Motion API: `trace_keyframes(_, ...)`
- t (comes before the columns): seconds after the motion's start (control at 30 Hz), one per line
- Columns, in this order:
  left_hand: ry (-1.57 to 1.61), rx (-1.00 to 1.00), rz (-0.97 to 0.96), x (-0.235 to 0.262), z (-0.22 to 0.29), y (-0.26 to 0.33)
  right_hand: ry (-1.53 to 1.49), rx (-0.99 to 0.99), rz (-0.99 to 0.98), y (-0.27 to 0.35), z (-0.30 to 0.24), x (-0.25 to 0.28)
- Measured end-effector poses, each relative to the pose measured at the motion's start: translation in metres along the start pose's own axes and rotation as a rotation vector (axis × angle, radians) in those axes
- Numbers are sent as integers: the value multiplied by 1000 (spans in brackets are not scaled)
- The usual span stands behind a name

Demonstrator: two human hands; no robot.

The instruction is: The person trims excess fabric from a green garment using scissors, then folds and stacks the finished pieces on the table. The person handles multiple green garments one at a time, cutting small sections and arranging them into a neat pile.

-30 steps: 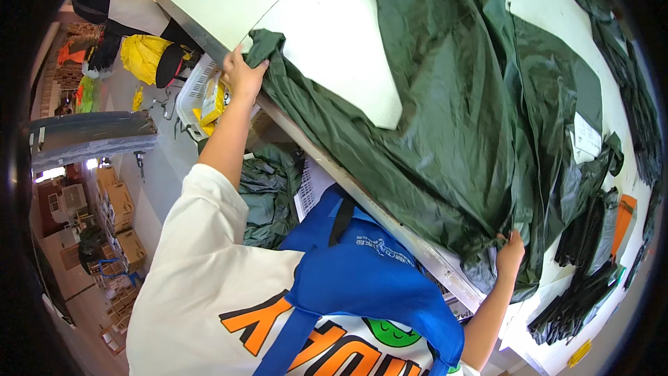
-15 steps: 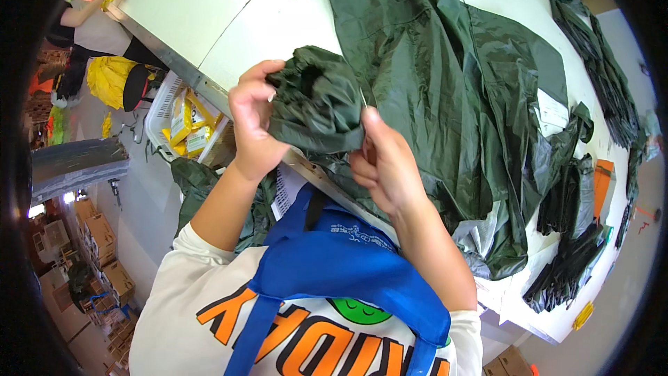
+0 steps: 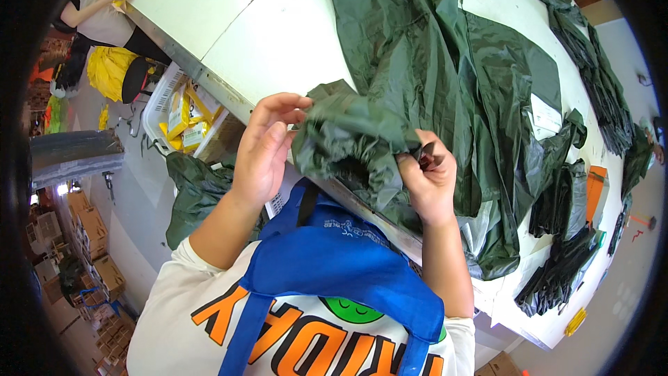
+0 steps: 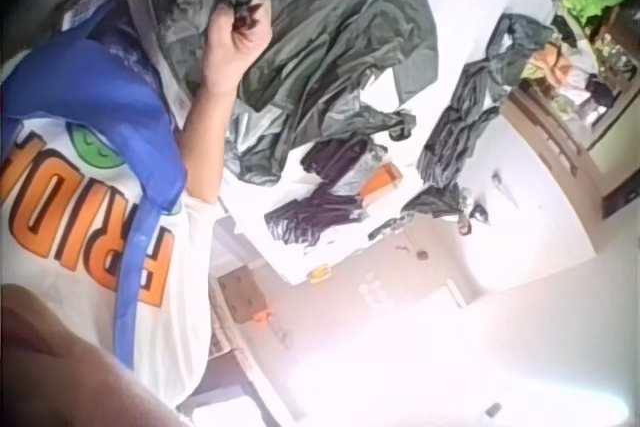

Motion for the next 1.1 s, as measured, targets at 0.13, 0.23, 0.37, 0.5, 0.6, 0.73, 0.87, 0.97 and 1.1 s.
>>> trace_keyframes(0.13,-91,166,-151,-15,11,0,267,247,-105,4,-9,3)
trace_keyframes(0.23,-696,-234,-74,-21,30,12,145,124,66,20,6,9)
trace_keyframes(0.37,-835,-388,-65,-44,36,12,182,144,82,31,10,5)
trace_keyframes(0.5,-808,-366,-145,-49,43,12,216,129,103,39,14,8)
trace_keyframes(0.6,-836,-353,-134,-50,43,15,313,201,99,42,9,8)
trace_keyframes(0.73,-716,-313,-136,-50,42,19,440,381,108,41,6,9)
trace_keyframes(0.87,-532,-178,-165,-46,41,23,508,405,91,41,5,14)
trace_keyframes(0.97,-518,-198,-324,-44,48,26,486,308,145,41,5,13)
trace_keyframes(1.1,-614,-331,-454,-46,53,29,308,110,164,39,7,10)
Point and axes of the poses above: each hand's wrist, its own y-axis away from the middle knuckle, its own x-axis out of the back of the hand, z = x × y, the point moved 3 cm from there along -y, towards the middle knuckle, and after that the axes turned 4 degrees about -z, right-handed, at the moved point
